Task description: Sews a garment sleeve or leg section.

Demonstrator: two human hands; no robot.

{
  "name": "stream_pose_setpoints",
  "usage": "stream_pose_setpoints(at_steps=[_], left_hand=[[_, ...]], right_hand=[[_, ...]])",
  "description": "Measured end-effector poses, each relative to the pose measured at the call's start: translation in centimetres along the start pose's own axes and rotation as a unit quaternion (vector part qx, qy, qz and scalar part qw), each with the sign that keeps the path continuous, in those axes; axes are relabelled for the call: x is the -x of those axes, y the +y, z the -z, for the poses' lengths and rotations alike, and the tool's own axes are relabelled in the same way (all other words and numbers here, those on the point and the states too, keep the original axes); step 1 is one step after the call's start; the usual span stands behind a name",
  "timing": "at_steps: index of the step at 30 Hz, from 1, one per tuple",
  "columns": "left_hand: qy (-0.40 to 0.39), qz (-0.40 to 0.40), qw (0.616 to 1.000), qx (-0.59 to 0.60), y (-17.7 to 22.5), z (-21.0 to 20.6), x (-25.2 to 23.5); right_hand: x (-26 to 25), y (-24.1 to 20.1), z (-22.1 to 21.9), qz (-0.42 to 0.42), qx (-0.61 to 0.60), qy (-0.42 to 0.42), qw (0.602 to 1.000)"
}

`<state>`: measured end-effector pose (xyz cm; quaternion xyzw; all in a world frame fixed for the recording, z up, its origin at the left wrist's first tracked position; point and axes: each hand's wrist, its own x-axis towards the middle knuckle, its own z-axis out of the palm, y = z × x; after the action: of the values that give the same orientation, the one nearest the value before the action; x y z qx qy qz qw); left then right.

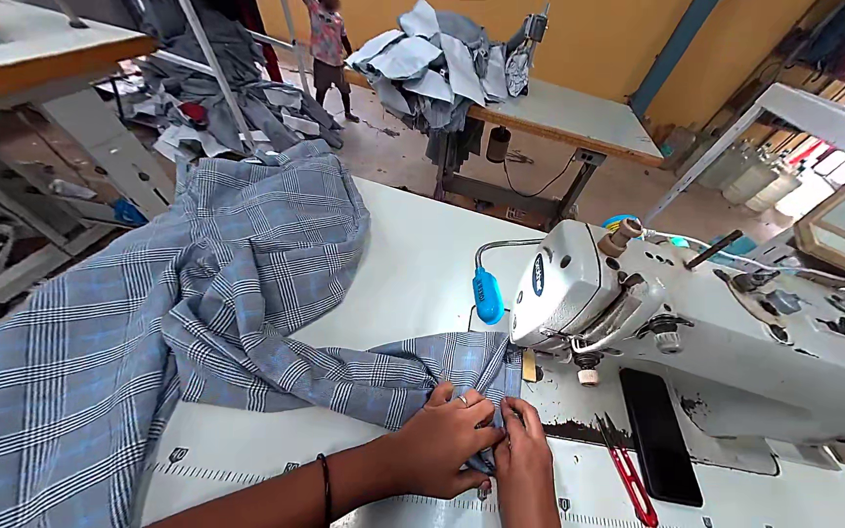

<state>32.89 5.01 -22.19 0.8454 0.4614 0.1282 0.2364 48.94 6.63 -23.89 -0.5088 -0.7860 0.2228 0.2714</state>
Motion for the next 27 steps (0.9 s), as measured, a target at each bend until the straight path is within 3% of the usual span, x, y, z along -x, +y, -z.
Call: stream_pose_setpoints(at_steps=[5, 9, 11, 13, 15, 19, 20, 21, 23, 25, 27], left_hand=[[0.003, 0.004, 1.000, -0.023, -1.4, 0.3, -1.1], [0.087, 0.014, 0.994, -0.064, -1.9, -0.3, -0.8], [0.194, 0.061, 0.974, -0.096, -0.9, -1.1, 0.2], [0.266, 0.125, 0.948, -0.122, -0.3, -1.9, 1.8], [0.246, 0.193, 0.944, -0.103, 0.4, -2.5, 3.6], [0.167, 0.239, 0.954, -0.071, 1.3, -2.7, 4.9], [0.142, 0.242, 0.958, -0.065, 1.1, -2.4, 4.9], [0.111, 0.247, 0.961, -0.052, 0.8, -1.7, 4.9], [0.090, 0.232, 0.969, -0.012, -0.7, -0.1, 5.0], [0.193, 0.162, 0.967, 0.035, -3.6, 0.8, 6.0], [0.400, 0.063, 0.915, 0.005, -6.0, 0.6, 6.9]], right_hand=[[-2.0, 0.5, -0.5, -0.003, -0.002, -0.009, 1.000], [-2.9, 0.7, 0.1, -0.022, -0.003, -0.042, 0.999], [-2.3, 0.6, 0.9, -0.008, 0.009, 0.008, 1.000], [-1.6, -0.3, 1.5, 0.009, 0.019, 0.114, 0.993], [-1.5, -1.7, 1.8, -0.007, 0.026, 0.146, 0.989], [-4.0, -3.9, 1.6, -0.146, 0.069, -0.062, 0.985], [-4.6, -4.2, 1.4, -0.152, 0.054, -0.082, 0.983], [-4.9, -4.5, 1.3, -0.137, 0.016, -0.068, 0.988], [-3.9, -5.2, 1.9, -0.056, -0.094, 0.037, 0.993], [-1.6, -6.0, 3.1, -0.013, -0.154, 0.094, 0.983], [2.0, -5.2, 3.3, -0.032, -0.153, 0.087, 0.984]])
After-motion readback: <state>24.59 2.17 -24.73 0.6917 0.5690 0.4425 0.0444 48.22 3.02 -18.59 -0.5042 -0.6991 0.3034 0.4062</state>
